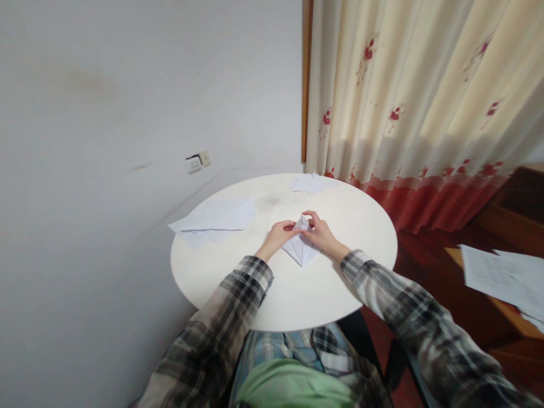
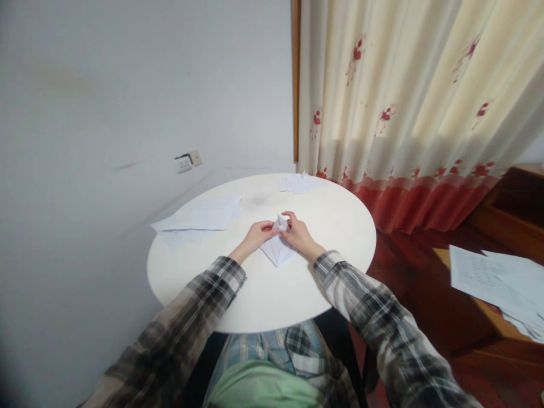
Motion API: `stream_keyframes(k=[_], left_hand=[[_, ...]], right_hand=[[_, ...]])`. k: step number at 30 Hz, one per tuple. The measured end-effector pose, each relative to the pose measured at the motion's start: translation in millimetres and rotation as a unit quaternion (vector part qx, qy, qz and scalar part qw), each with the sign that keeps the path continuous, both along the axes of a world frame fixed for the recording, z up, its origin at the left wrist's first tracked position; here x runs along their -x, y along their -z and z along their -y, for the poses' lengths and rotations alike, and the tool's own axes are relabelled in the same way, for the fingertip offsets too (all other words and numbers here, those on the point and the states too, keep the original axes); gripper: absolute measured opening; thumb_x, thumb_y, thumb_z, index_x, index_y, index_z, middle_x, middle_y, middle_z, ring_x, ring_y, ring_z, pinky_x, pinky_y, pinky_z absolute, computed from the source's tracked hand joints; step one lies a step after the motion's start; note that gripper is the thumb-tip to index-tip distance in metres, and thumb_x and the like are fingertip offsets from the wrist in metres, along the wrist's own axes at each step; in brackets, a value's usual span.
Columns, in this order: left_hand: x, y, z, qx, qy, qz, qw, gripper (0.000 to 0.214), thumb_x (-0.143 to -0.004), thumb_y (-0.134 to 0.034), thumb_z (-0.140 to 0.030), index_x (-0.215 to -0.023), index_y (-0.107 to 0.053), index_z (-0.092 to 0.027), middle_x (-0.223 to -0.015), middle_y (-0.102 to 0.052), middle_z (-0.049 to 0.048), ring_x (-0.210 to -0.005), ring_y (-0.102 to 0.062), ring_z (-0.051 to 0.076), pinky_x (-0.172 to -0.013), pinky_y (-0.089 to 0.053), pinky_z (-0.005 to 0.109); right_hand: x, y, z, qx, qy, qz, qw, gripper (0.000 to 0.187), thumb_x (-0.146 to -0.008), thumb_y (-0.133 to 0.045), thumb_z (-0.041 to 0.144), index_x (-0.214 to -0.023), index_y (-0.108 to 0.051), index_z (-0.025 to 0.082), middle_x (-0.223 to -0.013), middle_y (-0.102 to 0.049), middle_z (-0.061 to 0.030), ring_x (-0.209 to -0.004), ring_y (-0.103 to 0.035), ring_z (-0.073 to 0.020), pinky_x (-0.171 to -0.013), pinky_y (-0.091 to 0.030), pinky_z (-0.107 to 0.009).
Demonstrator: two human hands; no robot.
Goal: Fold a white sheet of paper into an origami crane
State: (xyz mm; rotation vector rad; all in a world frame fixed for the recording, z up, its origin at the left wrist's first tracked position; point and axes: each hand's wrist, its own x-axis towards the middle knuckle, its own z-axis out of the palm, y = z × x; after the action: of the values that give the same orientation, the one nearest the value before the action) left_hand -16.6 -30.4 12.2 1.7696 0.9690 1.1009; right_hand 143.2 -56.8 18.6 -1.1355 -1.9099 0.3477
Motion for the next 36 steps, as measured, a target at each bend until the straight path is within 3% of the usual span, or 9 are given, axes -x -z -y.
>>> stream_keyframes(k=[9,21,28,36], left_hand=[[0.1,0.4,-1.7,0.030,-0.011,0.018,0.999,0.031,-0.057,-0.069,-0.037,-0.075,-0.067,-0.011,-0.072,-0.067,0.0040,-0.067,-0.058,0.014,-0.063,-0.044,0.025],[-3.6,-4.5,3.9,-0.044,-0.030,-0.042,0.998,0.016,-0.064,-0.064,-0.022,-0.077,-0.070,-0.013,-0.077,-0.070,0.0051,-0.070,-0.061,0.016,-0.066,-0.046,0.026],[-6.7,-6.5,8.7,-0.103,-0.048,-0.087,0.990,0.020,-0.067,-0.058,-0.010,-0.081,-0.071,-0.017,-0.085,-0.070,0.0044,-0.077,-0.061,0.016,-0.074,-0.047,0.028],[-7.7,-5.7,9.0,-0.096,-0.059,-0.075,0.991,0.021,-0.068,-0.055,-0.008,-0.081,-0.070,-0.016,-0.085,-0.070,0.0045,-0.080,-0.062,0.016,-0.076,-0.047,0.028]], right_hand=[[2.7,-0.3,2.1,-0.007,-0.007,0.013,1.000,0.043,-0.072,-0.052,0.024,-0.112,-0.038,0.018,-0.061,-0.050,0.0056,-0.055,-0.047,-0.0118,-0.056,-0.035,-0.022],[1.9,0.5,2.6,-0.015,-0.012,0.012,1.000,0.042,-0.072,-0.052,0.022,-0.111,-0.038,0.018,-0.063,-0.052,0.0046,-0.056,-0.049,-0.0118,-0.056,-0.035,-0.022],[2.4,1.5,2.1,-0.017,-0.018,0.010,1.000,0.041,-0.071,-0.051,0.018,-0.110,-0.040,0.018,-0.065,-0.055,0.0034,-0.059,-0.051,-0.0121,-0.058,-0.036,-0.021],[2.8,0.7,2.5,-0.029,-0.008,0.019,0.999,0.037,-0.075,-0.048,0.021,-0.110,-0.041,0.017,-0.061,-0.050,0.0048,-0.055,-0.047,-0.0115,-0.054,-0.034,-0.021]])
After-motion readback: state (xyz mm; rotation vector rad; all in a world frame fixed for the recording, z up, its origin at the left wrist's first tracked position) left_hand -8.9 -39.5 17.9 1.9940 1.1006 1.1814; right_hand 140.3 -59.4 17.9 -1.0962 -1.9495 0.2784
